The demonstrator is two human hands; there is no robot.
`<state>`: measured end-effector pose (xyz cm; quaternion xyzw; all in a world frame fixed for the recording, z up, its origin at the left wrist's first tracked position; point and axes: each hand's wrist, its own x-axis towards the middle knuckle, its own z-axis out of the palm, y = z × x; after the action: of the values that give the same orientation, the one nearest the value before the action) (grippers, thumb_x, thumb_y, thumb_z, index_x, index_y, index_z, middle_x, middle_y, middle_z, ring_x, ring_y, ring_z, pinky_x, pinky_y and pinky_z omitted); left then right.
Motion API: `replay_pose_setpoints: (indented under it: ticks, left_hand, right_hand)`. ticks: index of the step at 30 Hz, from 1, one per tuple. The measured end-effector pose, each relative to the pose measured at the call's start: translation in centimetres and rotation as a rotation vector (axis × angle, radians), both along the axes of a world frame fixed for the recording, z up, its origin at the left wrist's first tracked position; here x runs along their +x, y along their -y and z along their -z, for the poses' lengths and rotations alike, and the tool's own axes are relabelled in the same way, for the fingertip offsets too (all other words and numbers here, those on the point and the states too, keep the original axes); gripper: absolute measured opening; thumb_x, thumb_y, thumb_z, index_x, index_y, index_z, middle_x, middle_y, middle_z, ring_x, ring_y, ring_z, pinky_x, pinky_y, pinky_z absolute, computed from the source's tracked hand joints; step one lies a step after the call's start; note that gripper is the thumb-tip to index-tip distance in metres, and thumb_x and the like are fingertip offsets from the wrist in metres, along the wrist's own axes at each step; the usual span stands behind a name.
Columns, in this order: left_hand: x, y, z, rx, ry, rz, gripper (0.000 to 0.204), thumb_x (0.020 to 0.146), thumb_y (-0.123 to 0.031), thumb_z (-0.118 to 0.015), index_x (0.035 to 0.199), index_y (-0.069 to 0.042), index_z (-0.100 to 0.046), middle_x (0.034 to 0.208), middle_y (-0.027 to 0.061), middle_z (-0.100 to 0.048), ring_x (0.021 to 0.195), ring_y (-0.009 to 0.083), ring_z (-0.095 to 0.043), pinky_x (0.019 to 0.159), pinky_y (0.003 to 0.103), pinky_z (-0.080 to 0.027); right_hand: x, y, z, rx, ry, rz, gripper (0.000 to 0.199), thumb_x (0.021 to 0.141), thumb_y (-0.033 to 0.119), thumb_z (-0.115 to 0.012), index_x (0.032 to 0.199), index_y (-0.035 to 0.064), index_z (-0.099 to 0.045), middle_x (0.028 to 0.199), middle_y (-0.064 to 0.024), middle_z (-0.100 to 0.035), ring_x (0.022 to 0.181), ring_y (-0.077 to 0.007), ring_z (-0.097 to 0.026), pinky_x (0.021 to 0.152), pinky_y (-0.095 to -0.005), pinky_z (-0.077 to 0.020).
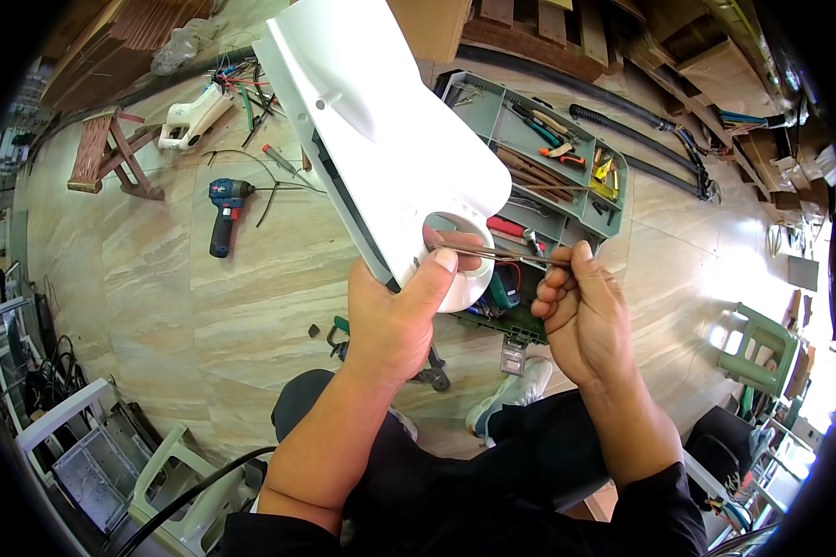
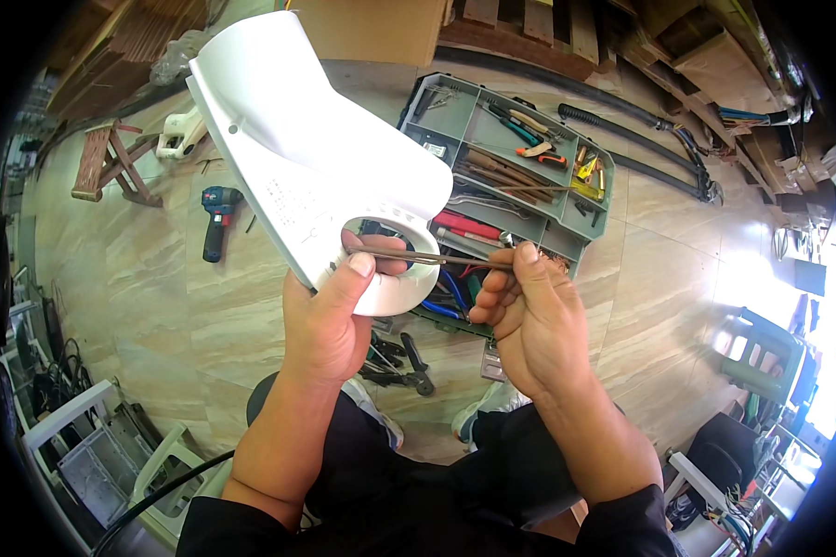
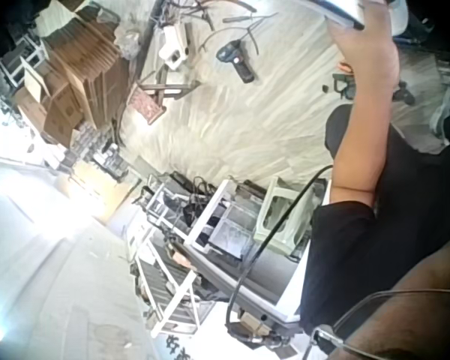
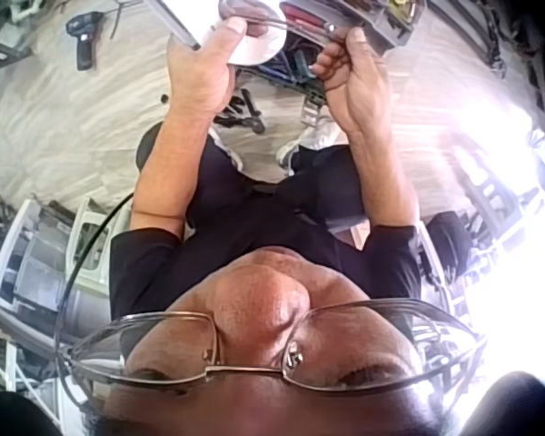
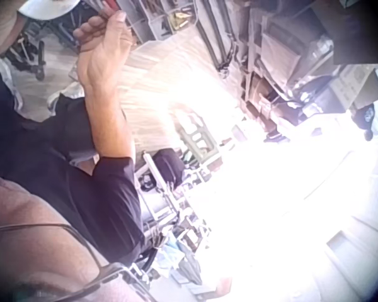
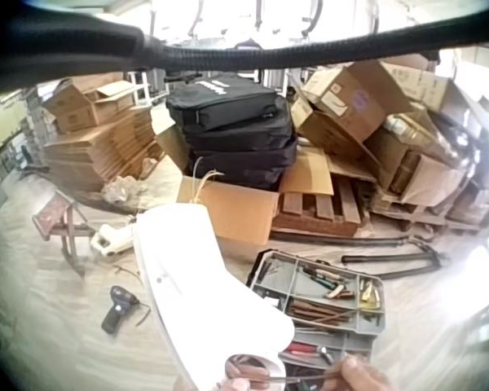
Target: The person assembles a white plastic electronics housing by hand and with a screwdriver, reaches into a toolbox for parts, and eventually cuts wires with scissors.
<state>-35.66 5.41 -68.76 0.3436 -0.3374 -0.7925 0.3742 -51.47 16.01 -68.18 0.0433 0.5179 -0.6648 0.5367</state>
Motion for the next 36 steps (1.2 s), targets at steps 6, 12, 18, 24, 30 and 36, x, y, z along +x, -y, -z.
replay_pose_setpoints:
  ticks: [6, 12, 18, 24, 30, 36]
  left_hand:
    - [0.0, -0.6, -0.2, -0.097, 0.093, -0.015, 0.015, 0.089, -0.004, -0.06, 0.1, 0.004, -0.056, 0.103, 0.0156, -0.067, 0.088, 0.017, -0.063, 0.08, 0.031, -0.051]
    - [-0.2, -1.3, -0.8, -0.099, 0.124, -0.064, 0.013, 0.088, -0.001, -0.061, 0.099, 0.004, -0.056, 0.104, 0.0112, -0.068, 0.085, 0.0089, -0.057, 0.074, 0.026, -0.048]
    - [-0.1, -1.8, -0.8, -0.166, 0.163, -0.06, 0.016, 0.087, 0.0, -0.062, 0.101, 0.003, -0.055, 0.105, 0.0102, -0.068, 0.08, 0.0057, -0.056, 0.068, 0.023, -0.048]
    - [0.0, -1.9, -0.6, -0.161, 0.189, -0.064, 0.018, 0.086, 0.001, -0.063, 0.102, 0.002, -0.054, 0.102, 0.0113, -0.068, 0.076, 0.0059, -0.057, 0.065, 0.022, -0.048]
    - [0.1, -1.9, -0.7, -0.156, 0.213, -0.066, 0.018, 0.085, 0.002, -0.063, 0.101, 0.002, -0.054, 0.1, 0.0117, -0.068, 0.079, 0.0083, -0.06, 0.068, 0.023, -0.049]
    - [-0.1, -1.9, -0.8, -0.266, 0.236, -0.051, 0.011, 0.087, 0.004, -0.058, 0.097, 0.008, -0.055, 0.103, 0.0198, -0.066, 0.085, 0.0152, -0.062, 0.077, 0.028, -0.052]
  right_hand:
    - [0.1, 0.5, 1.4, 0.074, 0.085, -0.062, 0.031, 0.102, 0.033, -0.049, 0.101, 0.0022, -0.055, 0.077, -0.0036, -0.054, 0.07, -0.016, -0.053, 0.063, -0.0312, -0.048]
    - [0.5, 0.7, 2.6, 0.051, 0.176, -0.106, 0.031, 0.103, 0.034, -0.047, 0.098, 0.0039, -0.052, 0.077, -0.0031, -0.05, 0.07, -0.0165, -0.05, 0.063, -0.0315, -0.0451]
    - [0.4, 0.8, 3.0, 0.023, 0.216, -0.108, 0.028, 0.103, 0.032, -0.047, 0.098, 0.0049, -0.052, 0.079, -0.0034, -0.049, 0.071, -0.017, -0.048, 0.064, -0.0325, -0.0436]
    - [-0.2, 0.9, 3.6, -0.032, 0.28, -0.094, 0.023, 0.102, 0.028, -0.046, 0.1, 0.0062, -0.052, 0.081, -0.0038, -0.051, 0.074, -0.0172, -0.048, 0.067, -0.0325, -0.0439]
    - [-0.2, 1.2, 3.8, -0.004, 0.295, -0.112, 0.022, 0.103, 0.027, -0.044, 0.103, 0.0066, -0.051, 0.083, -0.004, -0.052, 0.075, -0.0175, -0.049, 0.069, -0.0332, -0.045]
    - [-0.3, 1.4, 4.3, -0.006, 0.297, -0.141, 0.022, 0.103, 0.026, -0.042, 0.106, 0.0054, -0.048, 0.082, -0.0047, -0.05, 0.076, -0.0177, -0.049, 0.069, -0.0336, -0.0454]
